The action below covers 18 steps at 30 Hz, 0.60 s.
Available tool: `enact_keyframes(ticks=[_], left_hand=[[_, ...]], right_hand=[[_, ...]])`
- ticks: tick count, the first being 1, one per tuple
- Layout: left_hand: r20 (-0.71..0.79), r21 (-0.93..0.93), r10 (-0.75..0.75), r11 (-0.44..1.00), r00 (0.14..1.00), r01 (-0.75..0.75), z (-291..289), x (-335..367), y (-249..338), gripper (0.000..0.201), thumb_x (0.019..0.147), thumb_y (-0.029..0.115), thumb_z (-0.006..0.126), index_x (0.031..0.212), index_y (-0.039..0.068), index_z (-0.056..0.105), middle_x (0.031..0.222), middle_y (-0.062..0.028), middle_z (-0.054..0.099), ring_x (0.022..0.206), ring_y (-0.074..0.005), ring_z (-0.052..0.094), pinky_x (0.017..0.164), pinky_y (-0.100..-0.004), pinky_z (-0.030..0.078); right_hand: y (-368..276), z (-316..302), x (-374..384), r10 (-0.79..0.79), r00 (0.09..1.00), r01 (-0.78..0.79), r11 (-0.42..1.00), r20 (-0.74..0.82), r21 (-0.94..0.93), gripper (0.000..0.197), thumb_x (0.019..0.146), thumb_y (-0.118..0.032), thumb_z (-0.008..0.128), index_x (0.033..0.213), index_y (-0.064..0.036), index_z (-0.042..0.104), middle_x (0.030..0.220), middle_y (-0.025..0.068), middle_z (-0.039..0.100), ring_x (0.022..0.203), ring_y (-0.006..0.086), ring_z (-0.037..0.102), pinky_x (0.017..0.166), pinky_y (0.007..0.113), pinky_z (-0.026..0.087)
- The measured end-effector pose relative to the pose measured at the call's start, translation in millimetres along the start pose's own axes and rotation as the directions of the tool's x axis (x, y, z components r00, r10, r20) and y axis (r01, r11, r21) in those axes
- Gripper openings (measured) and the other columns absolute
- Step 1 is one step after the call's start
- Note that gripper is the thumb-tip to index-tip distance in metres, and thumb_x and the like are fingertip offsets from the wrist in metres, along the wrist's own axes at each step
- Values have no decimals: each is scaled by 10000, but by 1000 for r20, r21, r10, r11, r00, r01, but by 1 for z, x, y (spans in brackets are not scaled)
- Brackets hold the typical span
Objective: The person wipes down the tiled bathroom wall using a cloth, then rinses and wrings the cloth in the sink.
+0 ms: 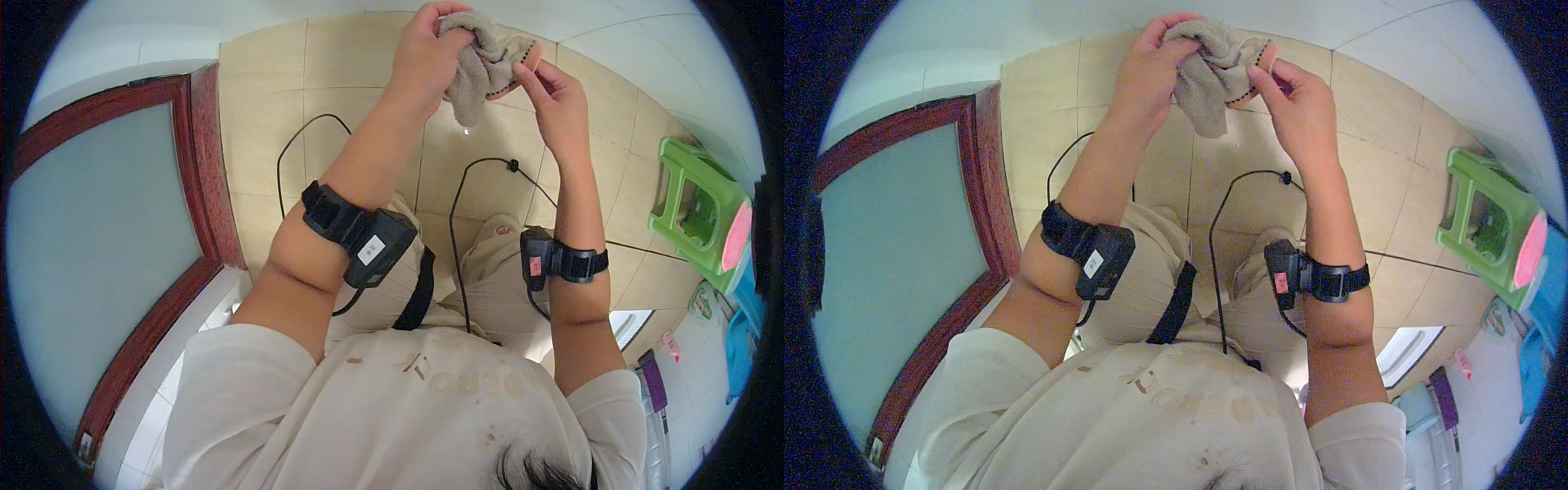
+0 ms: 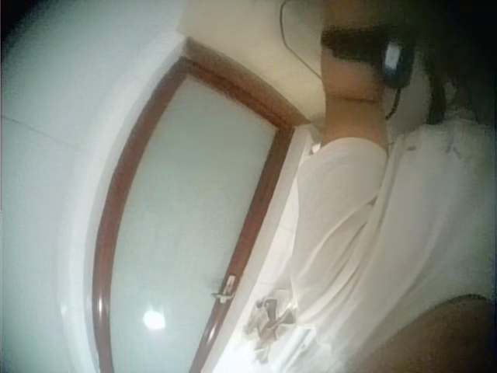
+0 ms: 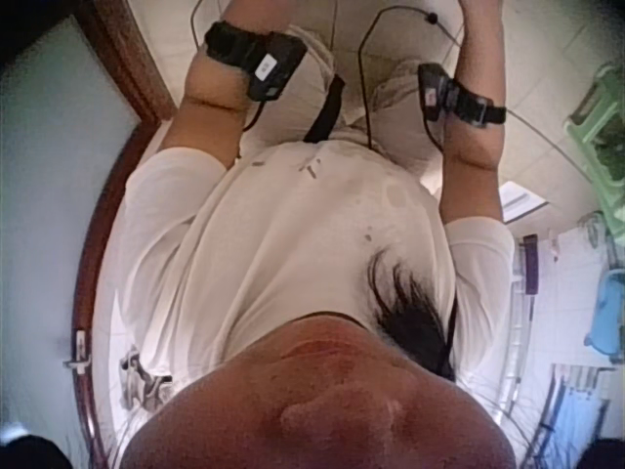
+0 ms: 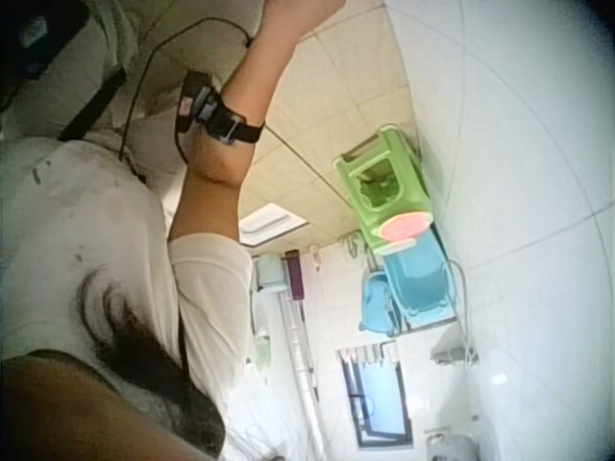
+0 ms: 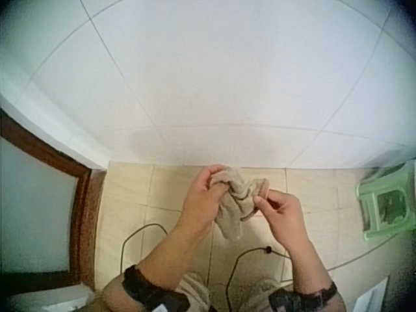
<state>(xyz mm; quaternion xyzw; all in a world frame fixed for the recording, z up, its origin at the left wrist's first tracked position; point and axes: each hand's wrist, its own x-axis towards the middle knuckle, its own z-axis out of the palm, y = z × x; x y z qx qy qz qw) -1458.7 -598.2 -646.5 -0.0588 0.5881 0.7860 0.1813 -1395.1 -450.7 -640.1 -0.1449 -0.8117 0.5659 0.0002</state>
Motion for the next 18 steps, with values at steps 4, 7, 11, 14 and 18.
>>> enact_keyframes(ticks=[4, 7, 11, 14, 18], left_hand=[[99, -5, 25, 1000, 995, -24, 7, -10, 15, 229, 791, 36, 467, 1020, 25, 475, 921, -51, 530, 842, -138, 505, 736, -243, 409], [171, -24, 65, 998, 983, -62, 9, -13, 19, 218, 790, 25, 466, 1008, 24, 481, 915, -48, 530, 842, -134, 504, 736, -239, 407], [135, 1, -25, 1000, 991, 25, 10, -16, 24, 207, 792, 27, 471, 998, 27, 488, 910, -46, 530, 841, -130, 505, 733, -236, 407], [180, 80, 20, 996, 983, -35, 3, -9, 18, 184, 803, 36, 467, 985, 30, 493, 903, -42, 530, 828, -121, 507, 718, -230, 409], [61, 117, 45, 992, 997, -52, 5, 2, 9, 246, 766, 17, 475, 1009, 42, 507, 935, -66, 549, 871, -163, 515, 770, -263, 410]], right_hand=[[0, -7, -3, -67, 998, 67, 998, -6, 1, 214, 773, -203, 590, 852, -6, 618, 575, 15, 545, 519, 55, 419, 495, 212, 351], [-7, -8, -4, -87, 996, 89, 992, -31, 89, 208, 772, -196, 593, 859, -9, 623, 582, 13, 547, 518, 55, 414, 491, 207, 346], [-6, -8, -4, -93, 995, 94, 995, -26, 32, 203, 778, -190, 590, 868, -11, 624, 620, 24, 582, 555, 60, 482, 528, 205, 384], [-7, -5, -3, -67, 997, 69, 996, -34, 62, 211, 781, -191, 586, 878, -8, 622, 671, 37, 608, 608, 76, 526, 571, 210, 408], [17, -12, 12, -43, 998, 46, 996, -50, 73, 379, 807, -318, 538, 1037, -17, 553, 924, 89, 604, 803, 117, 542, 671, 263, 422]])
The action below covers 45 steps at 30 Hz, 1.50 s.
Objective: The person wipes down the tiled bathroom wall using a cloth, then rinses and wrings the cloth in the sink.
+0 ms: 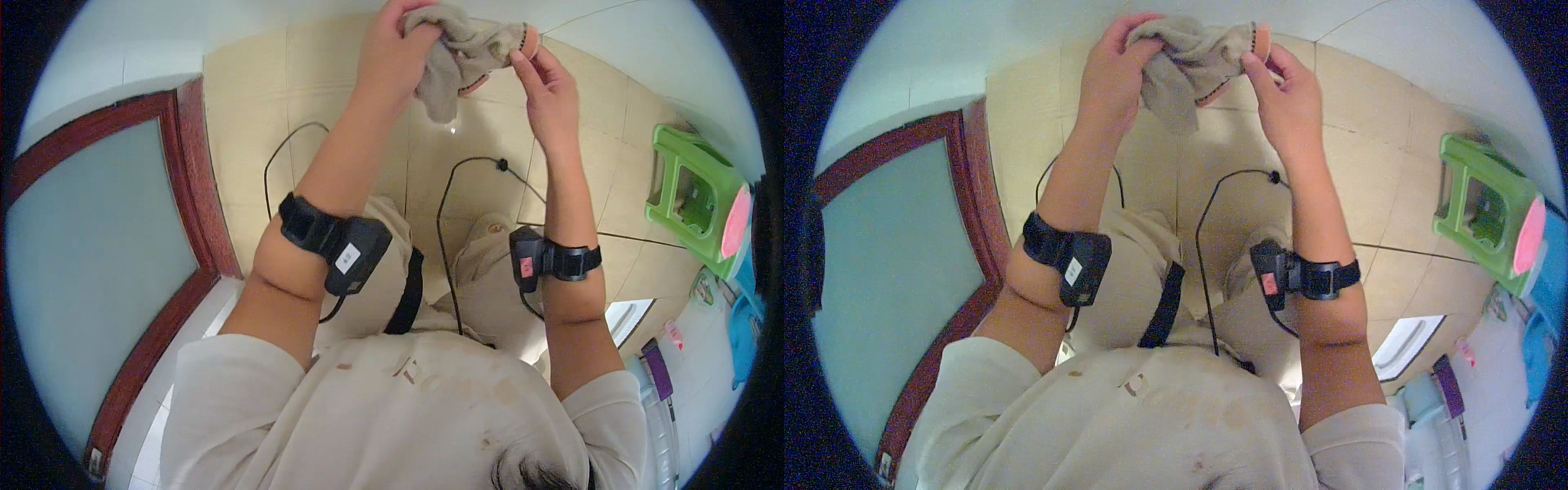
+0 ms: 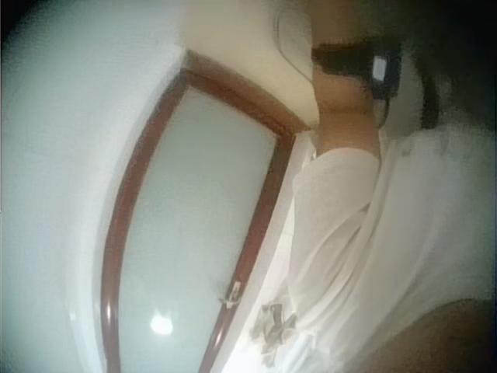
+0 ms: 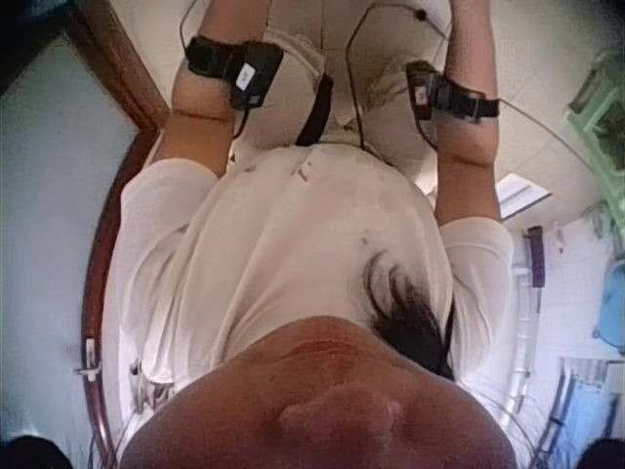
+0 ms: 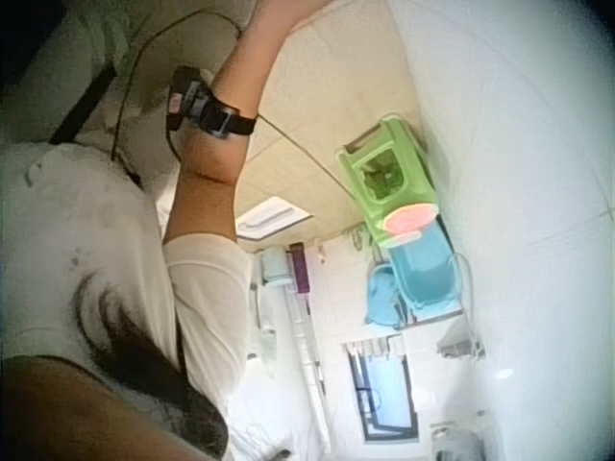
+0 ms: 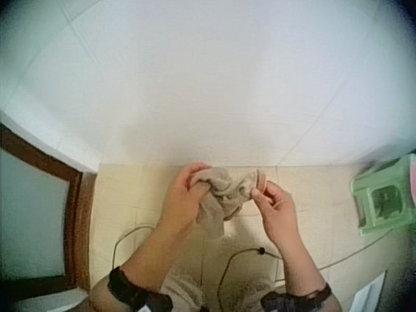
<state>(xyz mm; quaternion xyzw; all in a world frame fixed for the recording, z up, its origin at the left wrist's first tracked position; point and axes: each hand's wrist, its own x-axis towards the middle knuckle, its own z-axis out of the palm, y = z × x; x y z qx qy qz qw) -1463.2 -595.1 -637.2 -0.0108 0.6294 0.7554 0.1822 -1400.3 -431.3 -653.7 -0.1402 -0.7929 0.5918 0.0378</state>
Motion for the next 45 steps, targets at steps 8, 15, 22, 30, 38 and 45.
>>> enact_keyframes(ticks=[8, 15, 22, 30, 38, 45], left_hand=[[171, 424, 223, 863, 960, -276, 25, -14, -3, 297, 698, 108, 548, 991, 75, 508, 937, -118, 537, 858, -233, 513, 768, -335, 407], [393, 724, 562, 299, 728, -622, 54, -35, -38, 320, 719, 228, 575, 1015, 117, 518, 1068, -155, 478, 954, -358, 452, 813, -405, 382], [505, 633, 465, 372, 727, -678, 35, 8, -24, 292, 748, 239, 557, 999, 99, 506, 1039, -173, 490, 914, -351, 479, 778, -390, 404], [578, 774, 446, -32, 684, -633, -6, 47, 91, 399, 600, 57, 638, 971, 150, 526, 921, -112, 497, 874, -300, 495, 723, -359, 423], [907, 368, 420, -816, -20, -447, -26, 99, 173, 382, 609, 146, 620, 982, 223, 590, 1074, -10, 481, 963, -201, 449, 765, -300, 363], [943, -80, -248, -818, 223, -570, -76, 117, 81, 362, 692, 200, 504, 1052, 181, 530, 1204, 69, 407, 1067, -118, 369, 842, -289, 312]], right_hand=[[-12, 36, -8, 448, 739, -648, 270, 503, 712, 559, 822, -519, 386, 1172, -85, 426, 1133, 134, 483, 1011, 213, 482, 829, 368, 411], [30, 42, -10, 399, 841, -473, 214, 365, 855, 396, 879, -344, 349, 1140, -60, 442, 1026, 117, 530, 938, 202, 522, 794, 305, 431], [17, 36, 9, 363, 929, -277, 550, 74, 788, 338, 883, -296, 365, 1105, -56, 449, 937, 84, 545, 824, 167, 533, 718, 288, 456], [5, 10, 7, 360, 925, -369, 766, 125, 526, 359, 849, -329, 455, 1103, -77, 442, 1004, 69, 546, 918, 159, 509, 760, 277, 411], [9, 10, -2, 245, 953, -301, 843, 180, 445, 214, 851, -224, 472, 971, -51, 508, 890, 42, 595, 792, 122, 551, 671, 243, 424], [15, 2, -7, 186, 968, -239, 891, 170, 386, 221, 826, -204, 503, 933, -12, 518, 837, 71, 606, 744, 124, 569, 661, 255, 442]])
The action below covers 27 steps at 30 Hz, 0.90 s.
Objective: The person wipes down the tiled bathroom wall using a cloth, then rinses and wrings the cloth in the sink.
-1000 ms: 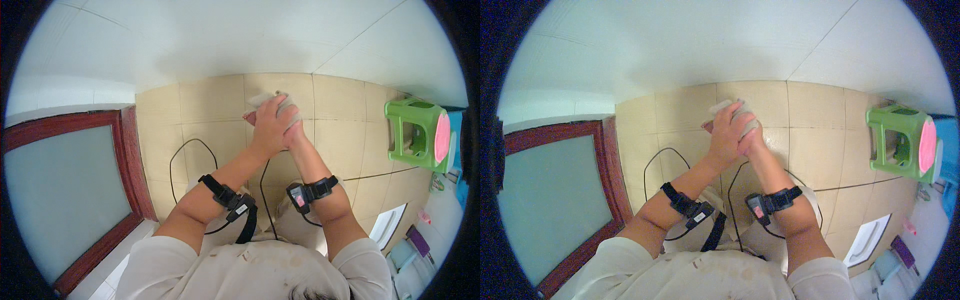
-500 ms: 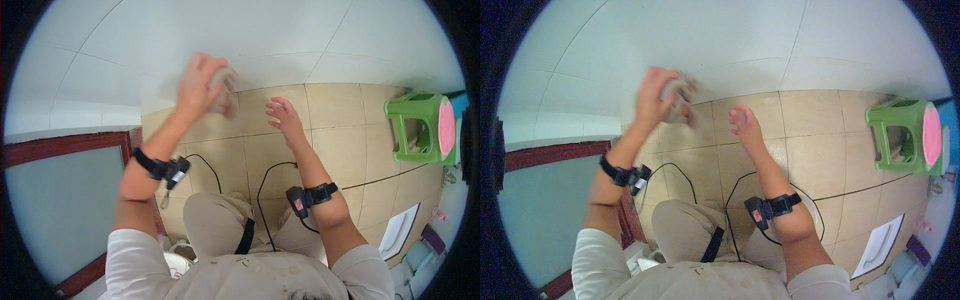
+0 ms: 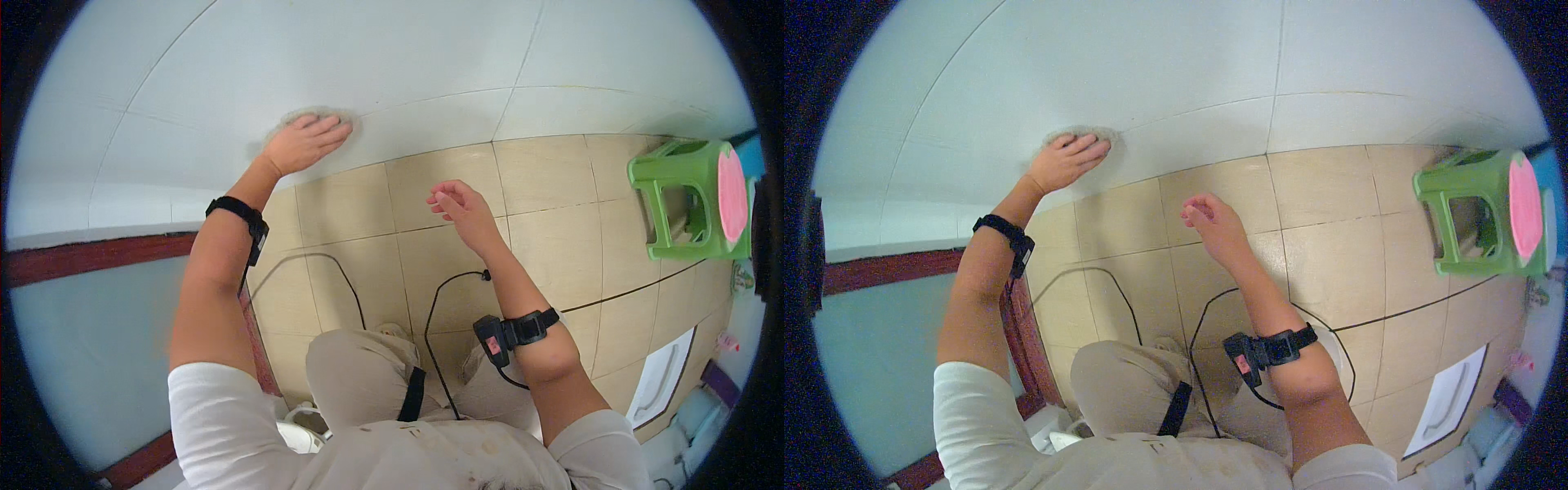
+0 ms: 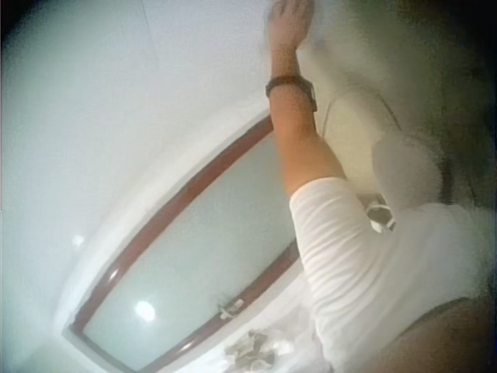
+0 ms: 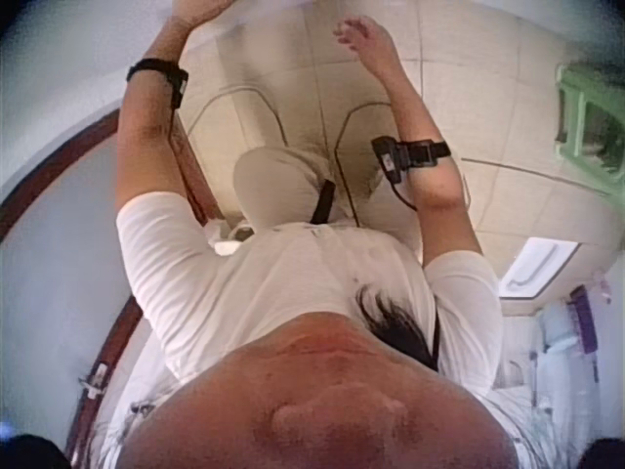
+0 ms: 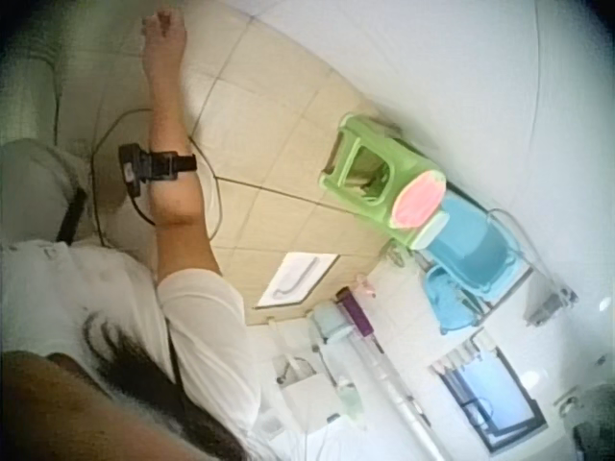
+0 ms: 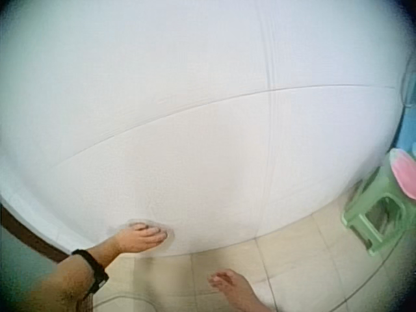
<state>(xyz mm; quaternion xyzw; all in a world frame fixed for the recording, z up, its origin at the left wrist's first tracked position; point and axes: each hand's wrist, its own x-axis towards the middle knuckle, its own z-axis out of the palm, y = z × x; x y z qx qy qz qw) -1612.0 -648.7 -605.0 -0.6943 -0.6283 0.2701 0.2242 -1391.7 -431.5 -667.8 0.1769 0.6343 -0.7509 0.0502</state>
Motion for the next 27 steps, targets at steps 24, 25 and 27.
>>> enact_keyframes(ticks=[24, 25, 27], left_hand=[[81, -205, 134, 972, 988, -115, 38, 29, 3, 143, 690, 197, 500, 804, 178, 584, 1104, 62, 483, 1036, -126, 411, 852, -311, 337], [-45, -139, 78, 987, 996, -84, 17, 45, -7, 137, 680, 205, 508, 797, 193, 579, 1111, 72, 478, 1029, -127, 411, 845, -317, 328], [-296, -2, -101, 994, 950, 105, -28, 77, -32, 136, 667, 217, 529, 798, 225, 565, 1133, 80, 471, 1013, -137, 418, 826, -331, 303]], right_hand=[[2, 4, 8, -139, 989, 123, 959, -49, -254, 155, 808, -155, 531, 902, -32, 537, 749, 45, 591, 688, 110, 540, 629, 240, 427], [3, 5, 10, -146, 988, 130, 959, -45, -253, 155, 808, -155, 531, 902, -32, 537, 749, 45, 591, 688, 110, 540, 629, 240, 427], [8, 12, 9, -140, 990, 138, 954, 14, -266, 155, 806, -156, 536, 896, -31, 539, 742, 49, 586, 662, 113, 526, 615, 246, 426]])
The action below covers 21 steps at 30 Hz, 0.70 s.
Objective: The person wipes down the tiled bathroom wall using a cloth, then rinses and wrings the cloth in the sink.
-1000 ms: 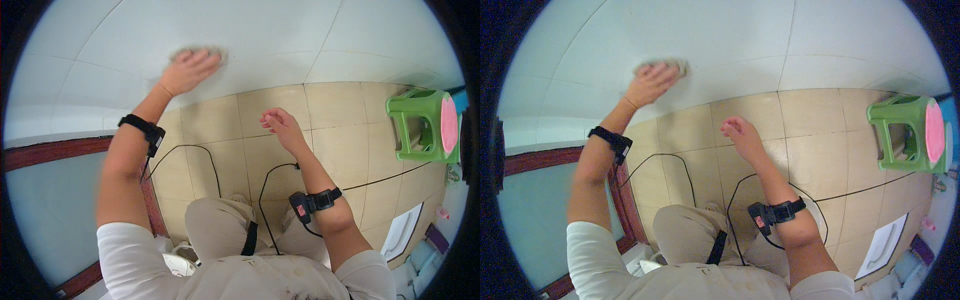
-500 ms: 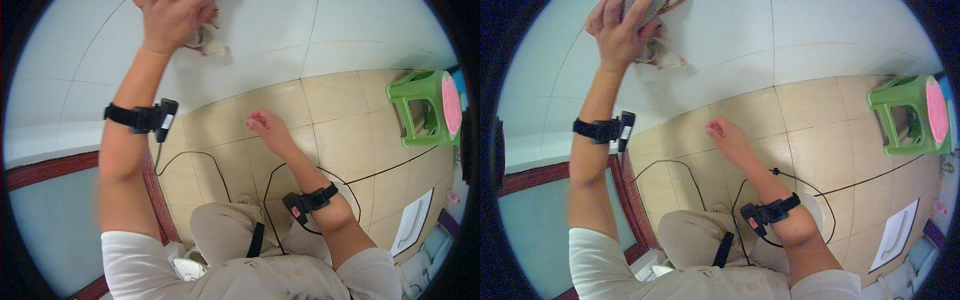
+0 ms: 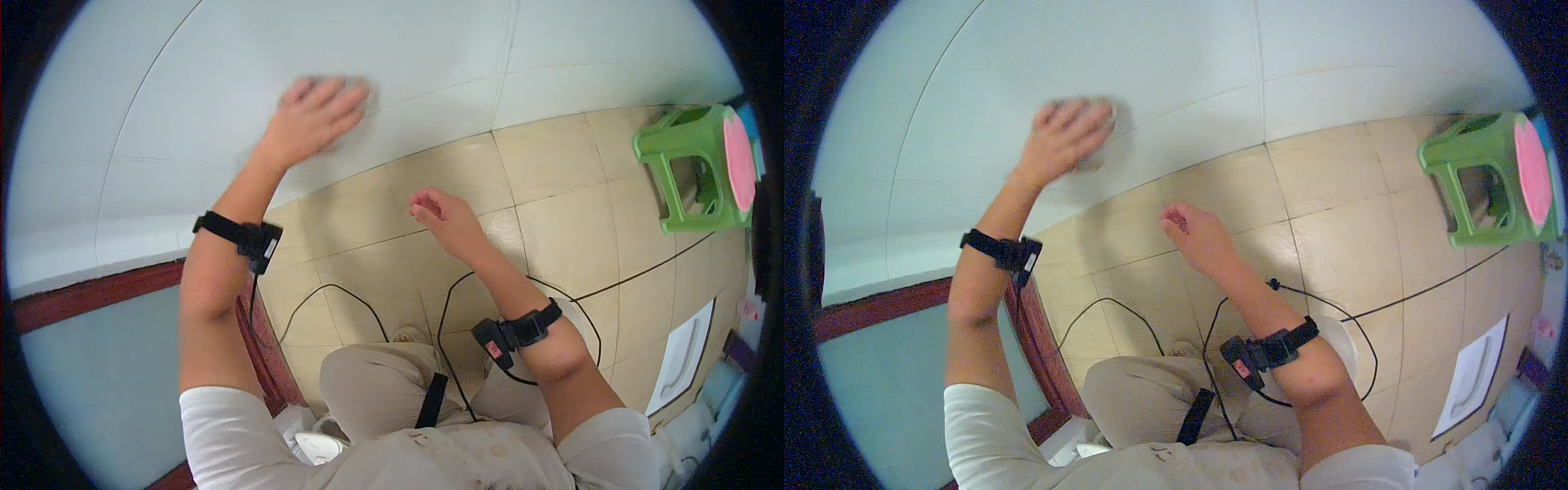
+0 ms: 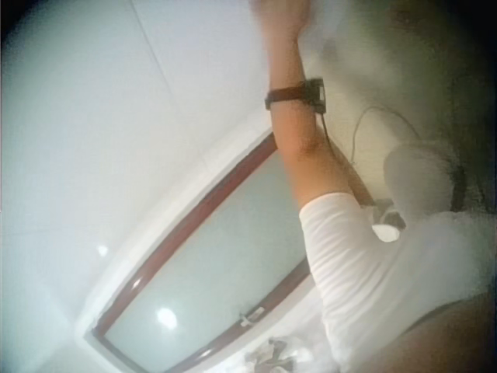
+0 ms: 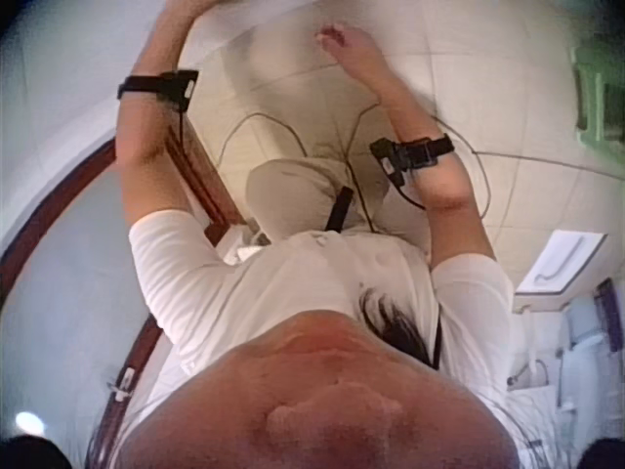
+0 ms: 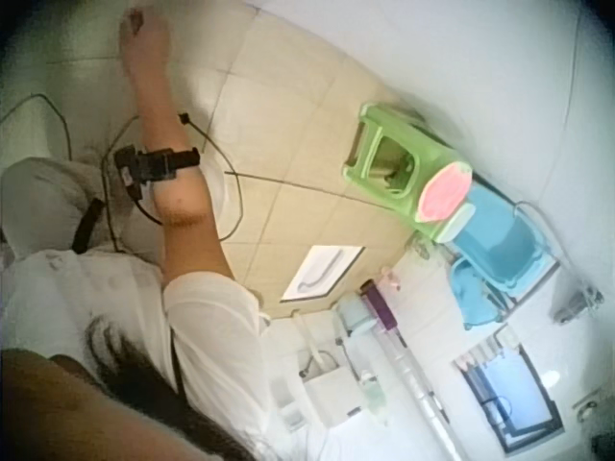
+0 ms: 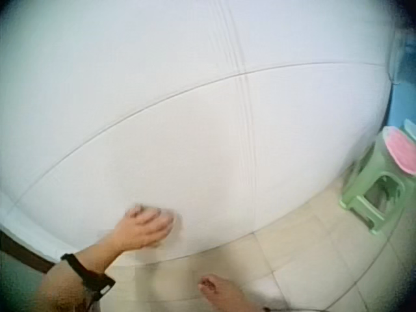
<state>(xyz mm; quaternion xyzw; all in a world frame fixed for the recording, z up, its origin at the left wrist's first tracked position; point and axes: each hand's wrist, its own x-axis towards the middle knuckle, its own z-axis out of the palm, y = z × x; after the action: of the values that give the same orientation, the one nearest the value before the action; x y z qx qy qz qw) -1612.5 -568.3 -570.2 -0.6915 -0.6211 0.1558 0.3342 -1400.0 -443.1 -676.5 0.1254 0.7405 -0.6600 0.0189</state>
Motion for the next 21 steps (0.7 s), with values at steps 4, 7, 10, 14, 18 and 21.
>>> enact_keyframes(ticks=[4, 7, 10, 14, 18, 21], left_hand=[[-255, -24, -238, 971, 937, 240, -19, 48, 1, 279, 663, 207, 538, 935, 263, 567, 1139, 63, 490, 1045, -169, 416, 825, -345, 297], [-69, -78, -121, 990, 990, 116, 29, 5, 40, 204, 680, 235, 536, 881, 242, 572, 1147, 54, 482, 1050, -166, 415, 836, -356, 298], [292, -189, 87, 982, 952, -31, 78, -77, 67, 155, 711, 187, 506, 819, 134, 603, 1113, 38, 493, 1060, -136, 409, 869, -316, 325], [285, -230, 176, 967, 942, -111, 44, -37, 34, 162, 687, 164, 522, 822, 123, 600, 1100, 42, 497, 1040, -146, 422, 833, -326, 354], [-257, 101, -193, 969, 947, 224, -40, 18, -59, 269, 625, 162, 582, 883, 236, 601, 1026, -3, 534, 984, -208, 453, 755, -398, 373], [-647, 30, -428, 813, 631, 582, -104, 72, -116, 340, 628, 162, 626, 958, 243, 615, 1052, -23, 546, 1091, -211, 403, 914, -365, 256]], right_hand=[[1, 5, -8, -3, 1000, 3, 1000, 30, 5, 158, 803, -160, 540, 897, -34, 538, 727, 48, 578, 650, 114, 520, 605, 247, 423], [2, 1, -6, -12, 1000, 13, 998, 18, -62, 160, 801, -162, 540, 896, -33, 538, 721, 51, 575, 644, 119, 520, 600, 248, 422], [-3, 0, 12, -38, 999, 39, 993, 9, -112, 166, 800, -166, 541, 902, -34, 540, 723, 54, 577, 644, 123, 522, 611, 250, 426], [-5, -11, -8, -21, 999, 17, 995, -35, -94, 168, 802, -166, 539, 902, -31, 538, 742, 67, 589, 649, 133, 538, 618, 258, 438], [-6, -2, 4, -22, 1000, 22, 997, 2, -74, 189, 795, -187, 509, 901, -34, 542, 803, 125, 605, 730, 256, 585, 664, 339, 463], [-1, 1, -1, -63, 998, 65, 991, 25, -113, 163, 808, -159, 523, 901, -25, 530, 766, 90, 597, 659, 170, 557, 625, 276, 448]])
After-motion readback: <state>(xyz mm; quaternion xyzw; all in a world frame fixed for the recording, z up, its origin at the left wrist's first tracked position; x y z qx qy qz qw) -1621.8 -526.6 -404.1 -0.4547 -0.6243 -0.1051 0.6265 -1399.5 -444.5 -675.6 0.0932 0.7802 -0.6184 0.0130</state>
